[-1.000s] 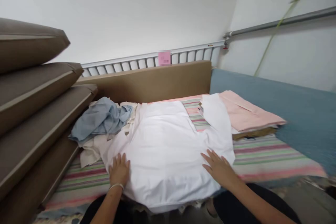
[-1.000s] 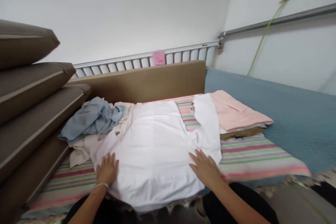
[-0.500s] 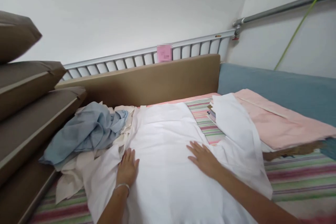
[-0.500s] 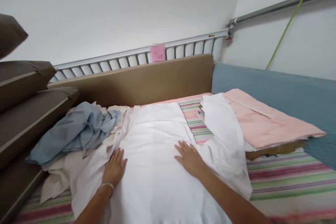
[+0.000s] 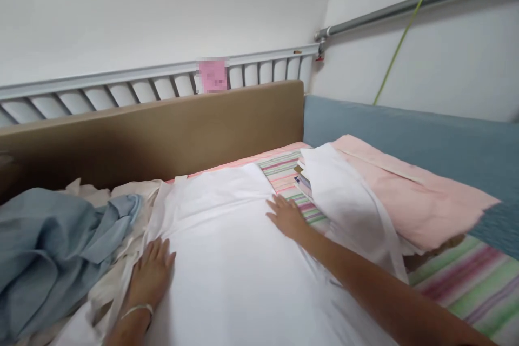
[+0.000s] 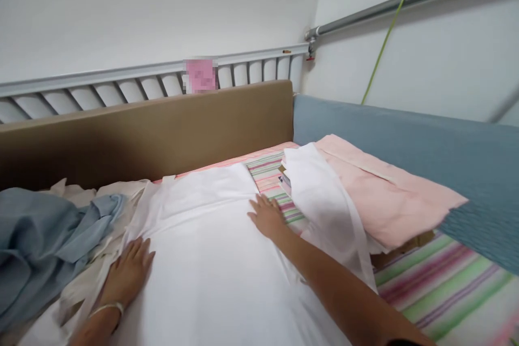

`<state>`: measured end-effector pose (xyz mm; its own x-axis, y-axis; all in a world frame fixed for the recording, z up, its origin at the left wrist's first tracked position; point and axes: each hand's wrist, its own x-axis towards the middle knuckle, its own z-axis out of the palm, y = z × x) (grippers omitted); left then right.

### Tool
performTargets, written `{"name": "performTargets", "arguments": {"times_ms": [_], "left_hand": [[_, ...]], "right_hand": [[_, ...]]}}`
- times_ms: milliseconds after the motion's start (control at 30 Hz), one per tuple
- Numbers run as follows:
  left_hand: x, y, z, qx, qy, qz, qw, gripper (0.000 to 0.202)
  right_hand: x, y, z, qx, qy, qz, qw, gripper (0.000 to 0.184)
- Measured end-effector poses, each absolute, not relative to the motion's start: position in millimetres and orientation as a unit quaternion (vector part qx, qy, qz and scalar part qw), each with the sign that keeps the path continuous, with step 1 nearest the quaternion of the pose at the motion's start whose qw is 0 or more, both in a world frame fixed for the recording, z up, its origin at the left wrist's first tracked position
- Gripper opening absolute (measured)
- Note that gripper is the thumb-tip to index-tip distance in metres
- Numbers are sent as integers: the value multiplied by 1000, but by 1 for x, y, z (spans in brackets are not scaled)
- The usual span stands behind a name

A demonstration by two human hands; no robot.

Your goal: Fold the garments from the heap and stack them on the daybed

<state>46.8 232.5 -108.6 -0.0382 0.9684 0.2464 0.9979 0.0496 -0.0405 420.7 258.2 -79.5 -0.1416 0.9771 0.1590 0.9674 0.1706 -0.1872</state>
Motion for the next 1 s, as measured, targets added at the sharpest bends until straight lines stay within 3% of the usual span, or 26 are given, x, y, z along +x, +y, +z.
{"name": "performTargets", "arguments": {"times_ms": [67,200,233,400,467,600,733,1000], "left_hand": [[65,240,-104,-688,-710,-82,126,49],[102,254,-105,-844,-524,-83,77,51],[97,264,-106,-851,-516,-74,63,50],[51,321,-100,-721,-682,-38,114,51],[65,334,-96,-742,-655,-51,133,52],[96,360,-100,-845,-525,-57,88,48],[42,408,-108,-752,-654,-49,70,55],[3,444,-108,-724,-687,-45,43,70]], "right_hand": [[401,263,-86,-634,-761,2,140,48],[371,266,-97,-350,-926,56,133,52],[377,277,-96,-359,-923,58,124,52],[417,352,-82,-710,-697,-26,98,51],[397,359,-83,-655,-744,-58,122,52],[346,367,-98,-398,-911,-6,110,58],[387,430,-108,-605,-792,26,73,59],[443,490,-112,-679,-731,25,58,62]]}}
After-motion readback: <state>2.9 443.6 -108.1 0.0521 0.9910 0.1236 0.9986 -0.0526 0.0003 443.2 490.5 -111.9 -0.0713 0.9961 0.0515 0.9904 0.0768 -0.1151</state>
